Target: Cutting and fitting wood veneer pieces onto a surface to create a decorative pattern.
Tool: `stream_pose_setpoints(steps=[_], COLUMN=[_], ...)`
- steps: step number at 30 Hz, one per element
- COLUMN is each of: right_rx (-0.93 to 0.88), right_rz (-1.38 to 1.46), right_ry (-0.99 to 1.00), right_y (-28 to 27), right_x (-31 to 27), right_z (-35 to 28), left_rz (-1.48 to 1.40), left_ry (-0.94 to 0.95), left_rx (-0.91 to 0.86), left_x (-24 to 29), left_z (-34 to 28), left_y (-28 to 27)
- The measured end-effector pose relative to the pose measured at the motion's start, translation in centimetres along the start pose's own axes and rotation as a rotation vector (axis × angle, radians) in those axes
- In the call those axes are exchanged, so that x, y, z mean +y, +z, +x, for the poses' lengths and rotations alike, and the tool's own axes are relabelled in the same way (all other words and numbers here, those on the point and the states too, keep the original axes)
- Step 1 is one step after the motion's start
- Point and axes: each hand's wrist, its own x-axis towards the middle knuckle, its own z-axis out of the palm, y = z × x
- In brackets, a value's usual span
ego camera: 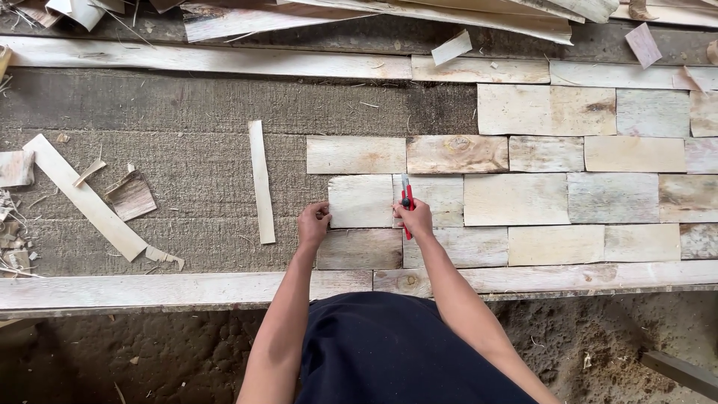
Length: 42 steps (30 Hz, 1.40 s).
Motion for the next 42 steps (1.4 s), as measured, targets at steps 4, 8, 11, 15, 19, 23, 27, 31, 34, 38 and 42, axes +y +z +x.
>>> stream_pose_setpoints(steps=[4,8,11,15,19,23,27,31,34,38,42], right_rx=[-0.003,-0.015,-0.020,-0.027,-0.032,-0.035,-0.034,-0.050,-0.058,-0.118,-0.152], right_rz=[-0.011,-0.009,0.000,-0.015,-0.005,-0.001,-0.011,0.022,0.042,0.102,0.229], right_ry=[0.006,0.006,0.002,0.012,0.005,-0.001,-0.002,-0.019,-0.037,-0.079,-0.122], right_y=[-0.1,-0.3,-0.4,-0.4,-0.4,-0.3,-0.3,-0.1,0.1,0.1,0.2], right_x=[-0.1,-0.3,-0.2,-0.3,0.3,0.4,0.4,0.4,-0.3,-1.8,-0.4], right_z=[-0.1,-0.3,-0.3,0.1,0.4,0.3,0.5,0.3,-0.1,-1.3,-0.1], left_rz=[0.006,0.032,0.053,0.012,-0.010,0.000,-0.031,-0.053,-0.160,-0.462,-0.510], left_ry=[0.001,0.020,0.033,0.057,0.029,0.013,-0.003,-0.014,-0.040,0.026,0.065], left_rx=[0.002,0.001,0.004,0.005,-0.005,-0.012,-0.014,-0.011,-0.029,-0.127,-0.319], left_x=[0.0,0.3,0.6,0.7,0.2,0.3,0.7,1.8,3.1,4.4,5.2], left_z=[-0.1,0.0,-0.4,-0.6,-0.5,-0.4,-0.4,-1.5,-2.0,-2.5,-2.6], left_y=[0.1,0.1,0.0,-0.1,0.1,0.2,0.1,-0.5,-1.5,-3.4,-5.2])
